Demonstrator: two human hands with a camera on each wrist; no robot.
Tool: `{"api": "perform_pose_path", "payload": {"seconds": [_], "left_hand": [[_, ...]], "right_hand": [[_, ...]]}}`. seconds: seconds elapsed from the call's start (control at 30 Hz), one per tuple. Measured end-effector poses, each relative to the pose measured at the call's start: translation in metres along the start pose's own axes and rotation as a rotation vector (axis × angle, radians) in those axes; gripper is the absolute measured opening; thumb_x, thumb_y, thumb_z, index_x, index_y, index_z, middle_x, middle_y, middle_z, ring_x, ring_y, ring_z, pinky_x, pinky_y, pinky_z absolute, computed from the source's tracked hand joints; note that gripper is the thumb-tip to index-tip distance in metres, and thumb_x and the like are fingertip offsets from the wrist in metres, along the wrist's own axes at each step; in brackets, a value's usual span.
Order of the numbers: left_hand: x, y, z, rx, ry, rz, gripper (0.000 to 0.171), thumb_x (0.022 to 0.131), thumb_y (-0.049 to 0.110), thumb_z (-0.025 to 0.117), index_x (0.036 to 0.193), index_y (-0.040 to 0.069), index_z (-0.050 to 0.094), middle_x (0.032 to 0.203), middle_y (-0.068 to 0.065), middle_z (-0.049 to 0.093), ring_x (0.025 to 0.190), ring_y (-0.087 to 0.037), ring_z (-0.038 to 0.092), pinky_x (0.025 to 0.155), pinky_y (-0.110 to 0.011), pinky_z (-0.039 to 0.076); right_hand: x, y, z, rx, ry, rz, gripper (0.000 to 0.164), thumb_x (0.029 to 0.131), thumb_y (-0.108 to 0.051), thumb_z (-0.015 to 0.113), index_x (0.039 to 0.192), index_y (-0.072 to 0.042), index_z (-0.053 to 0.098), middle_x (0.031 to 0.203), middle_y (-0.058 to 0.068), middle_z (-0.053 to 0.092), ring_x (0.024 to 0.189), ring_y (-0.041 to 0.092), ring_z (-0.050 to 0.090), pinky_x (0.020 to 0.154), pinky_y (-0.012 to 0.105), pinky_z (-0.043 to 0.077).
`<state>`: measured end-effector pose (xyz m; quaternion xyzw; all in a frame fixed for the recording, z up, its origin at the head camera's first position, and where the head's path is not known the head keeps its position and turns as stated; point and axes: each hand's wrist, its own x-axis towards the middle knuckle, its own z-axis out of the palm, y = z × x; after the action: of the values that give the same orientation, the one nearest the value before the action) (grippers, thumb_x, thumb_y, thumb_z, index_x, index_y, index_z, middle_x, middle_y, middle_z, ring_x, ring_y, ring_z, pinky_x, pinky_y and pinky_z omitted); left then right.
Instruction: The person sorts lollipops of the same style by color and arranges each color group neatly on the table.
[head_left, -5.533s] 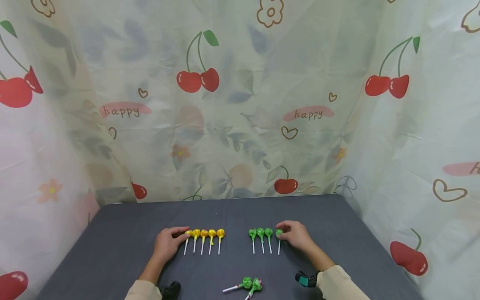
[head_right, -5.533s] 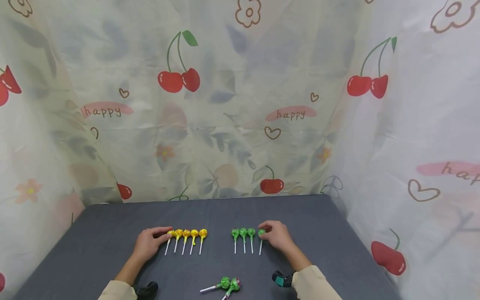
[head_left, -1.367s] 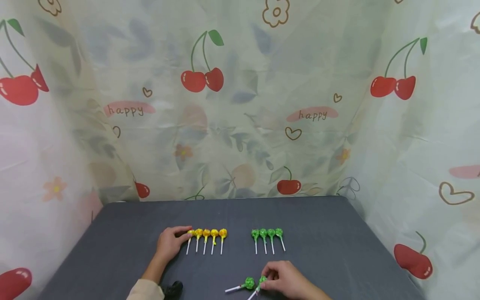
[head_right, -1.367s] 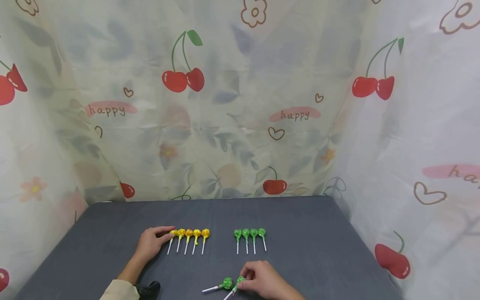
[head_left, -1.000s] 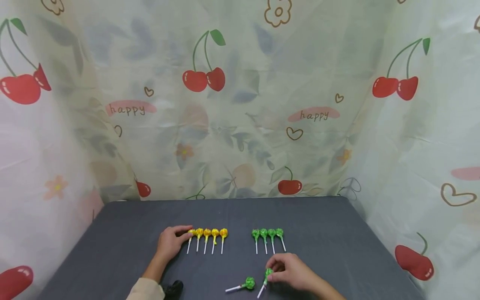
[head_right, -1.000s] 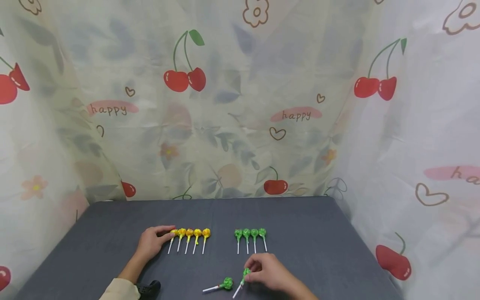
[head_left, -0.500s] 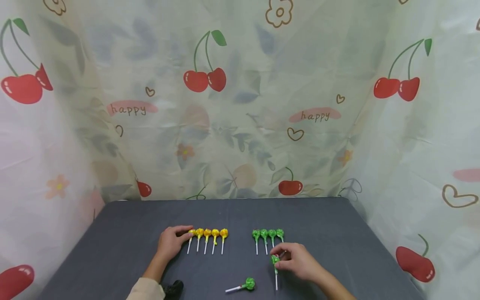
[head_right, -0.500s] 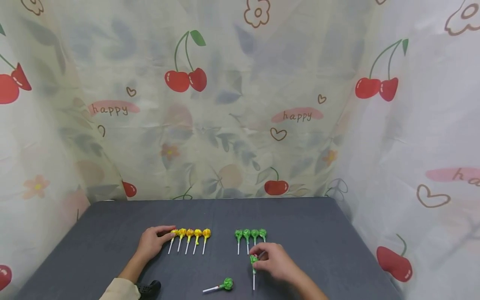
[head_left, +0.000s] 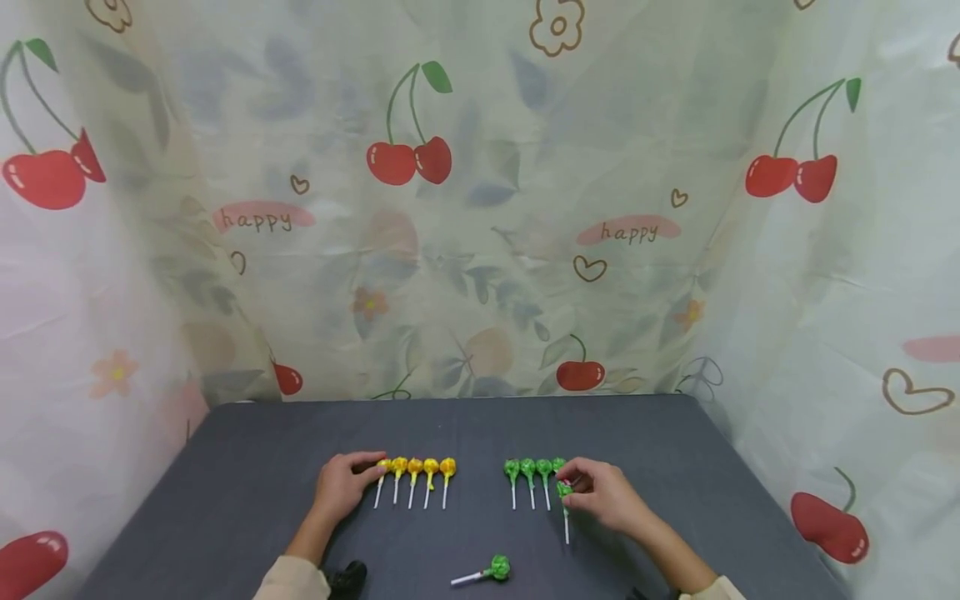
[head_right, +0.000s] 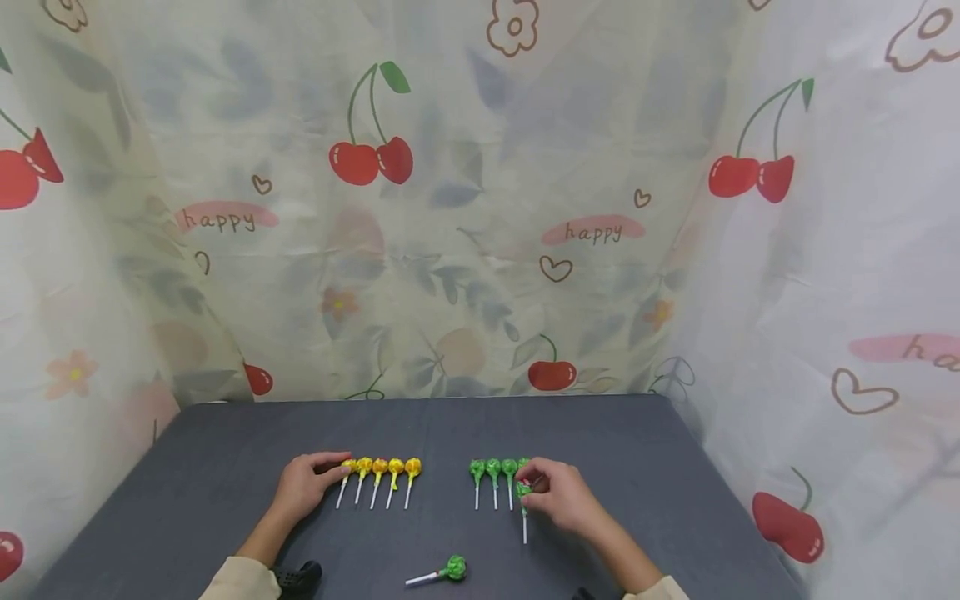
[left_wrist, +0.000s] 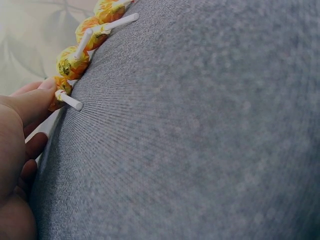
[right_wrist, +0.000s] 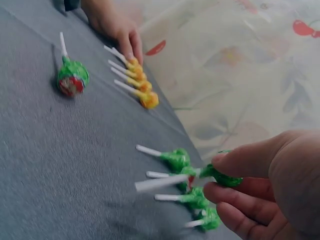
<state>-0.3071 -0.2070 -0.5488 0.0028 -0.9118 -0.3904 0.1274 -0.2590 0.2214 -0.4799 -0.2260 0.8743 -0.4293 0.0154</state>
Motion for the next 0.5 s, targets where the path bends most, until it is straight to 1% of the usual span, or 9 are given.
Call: {"api": "perform_pose_path", "payload": {"seconds": [0.13, 0.33, 0.4, 0.5], "left_hand": [[0.0, -0.001, 0.001, -0.004, 0.004, -0.002, 0.024, 0.085, 0.023, 0.077, 0.108, 0.016, 0.077, 0.107, -0.005, 0.071, 0.102, -0.031, 0.062, 0.091, -0.052, 0.045], [0.001, -0.002, 0.0, 0.0, -0.001, 0.004, 0.025, 0.085, 0.024, 0.076, 0.109, 0.017, 0.077, 0.107, -0.005, 0.071, 0.101, -0.03, 0.062, 0.09, -0.051, 0.045], [0.001, -0.002, -0.001, 0.001, -0.008, 0.003, 0.025, 0.086, 0.024, 0.076, 0.109, 0.017, 0.077, 0.108, -0.005, 0.071, 0.101, -0.03, 0.061, 0.09, -0.051, 0.045], [0.0, -0.001, -0.001, -0.008, -0.015, -0.003, 0.025, 0.086, 0.023, 0.076, 0.11, 0.016, 0.077, 0.109, -0.005, 0.071, 0.103, -0.03, 0.061, 0.091, -0.052, 0.045]], "right_hand": [[0.003, 0.008, -0.001, -0.04, 0.039, 0.028, 0.025, 0.081, -0.002, 0.076, 0.104, -0.001, 0.068, 0.098, 0.005, 0.067, 0.077, 0.015, 0.063, 0.063, 0.027, 0.053], [0.004, 0.018, 0.0, -0.105, 0.143, 0.045, 0.024, 0.078, -0.002, 0.079, 0.1, -0.003, 0.07, 0.092, 0.002, 0.065, 0.074, 0.013, 0.063, 0.061, 0.026, 0.052], [0.004, 0.022, 0.001, -0.128, 0.18, 0.067, 0.023, 0.076, -0.002, 0.079, 0.098, -0.004, 0.071, 0.09, 0.001, 0.065, 0.073, 0.013, 0.062, 0.061, 0.026, 0.051], [0.004, 0.03, 0.003, -0.149, 0.227, 0.131, 0.022, 0.076, -0.002, 0.08, 0.096, -0.007, 0.072, 0.088, -0.002, 0.065, 0.073, 0.012, 0.061, 0.062, 0.026, 0.051]]}}
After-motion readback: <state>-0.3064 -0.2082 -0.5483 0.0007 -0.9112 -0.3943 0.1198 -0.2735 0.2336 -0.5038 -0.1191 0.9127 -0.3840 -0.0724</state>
